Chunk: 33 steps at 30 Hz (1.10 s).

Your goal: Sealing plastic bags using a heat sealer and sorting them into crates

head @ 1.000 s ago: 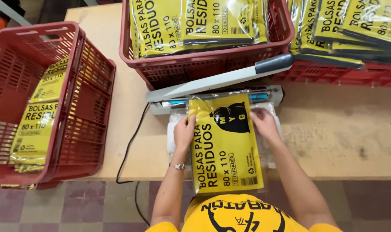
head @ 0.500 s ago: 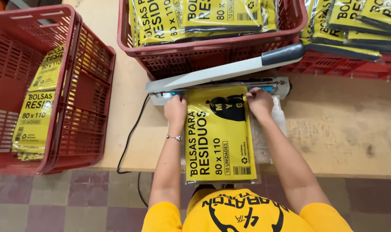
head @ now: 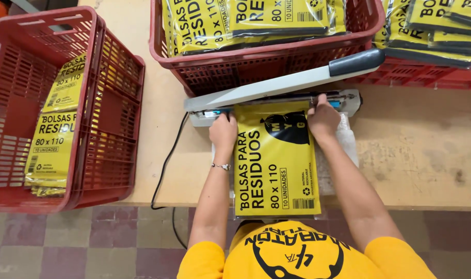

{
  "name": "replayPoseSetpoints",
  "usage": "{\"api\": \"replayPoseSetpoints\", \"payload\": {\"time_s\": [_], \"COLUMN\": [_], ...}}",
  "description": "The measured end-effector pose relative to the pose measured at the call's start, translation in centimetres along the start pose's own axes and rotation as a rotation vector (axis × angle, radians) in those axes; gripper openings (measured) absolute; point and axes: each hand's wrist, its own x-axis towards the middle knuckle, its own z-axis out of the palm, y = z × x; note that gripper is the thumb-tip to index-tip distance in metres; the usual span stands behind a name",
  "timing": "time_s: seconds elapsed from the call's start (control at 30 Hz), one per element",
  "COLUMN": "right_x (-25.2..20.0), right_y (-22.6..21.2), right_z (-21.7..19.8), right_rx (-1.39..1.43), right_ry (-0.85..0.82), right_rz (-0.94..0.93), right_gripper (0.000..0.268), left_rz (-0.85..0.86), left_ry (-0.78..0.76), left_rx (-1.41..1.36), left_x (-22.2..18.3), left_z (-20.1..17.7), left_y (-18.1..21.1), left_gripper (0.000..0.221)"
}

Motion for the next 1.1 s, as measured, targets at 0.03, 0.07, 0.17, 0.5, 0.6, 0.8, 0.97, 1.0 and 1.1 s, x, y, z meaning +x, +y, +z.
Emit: {"api": "replayPoseSetpoints", "payload": {"time_s": [0.03,0.07,0.17,0.5,0.6,0.8,0.97,1.0,1.1], "right_x": [-0.1,-0.3,-0.8,5.5,5.0,8.4,6.5,6.7,6.7], "right_y": [-0.2,-0.4,-0.6,-12.7,-12.5,-9.3,-10.8,-10.8,-10.2], "right_z": [-0.2,-0.5,0.5,-7.3,-7.1,-0.6,-2.7,-2.8,-1.9], "right_rx": [-0.004,-0.009,0.057,-0.047,-0.28,-0.343,-0.391,-0.393,-0.357], "right_ry": [0.018,0.035,0.686,0.387,-0.229,-0.378,-0.376,-0.373,-0.35], "right_rz": [0.018,0.035,-0.411,-0.97,-0.583,-0.367,-0.355,-0.354,-0.327], "right_gripper": [0.021,0.028,0.015,0.037,0.067,0.077,0.084,0.084,0.08], "left_rz": [0.019,0.039,0.05,0.018,0.006,0.001,0.063,0.065,0.024], "left_ry": [0.007,0.014,0.032,0.056,0.05,0.032,-0.052,-0.053,-0.131], "left_rx": [0.0,0.0,0.0,-0.043,-0.041,-0.06,-0.101,-0.104,-0.064], "left_x": [0.1,0.2,0.0,0.6,0.1,-0.1,-3.0,-3.6,-6.1], "left_z": [0.4,0.8,0.8,1.6,1.2,-0.2,-1.5,-2.1,-3.9], "left_y": [-0.3,-0.6,-0.5,-0.9,-0.7,-0.3,0.2,0.7,1.4], "left_gripper": [0.044,0.041,0.038,0.038,0.037,0.038,0.041,0.041,0.047]}}
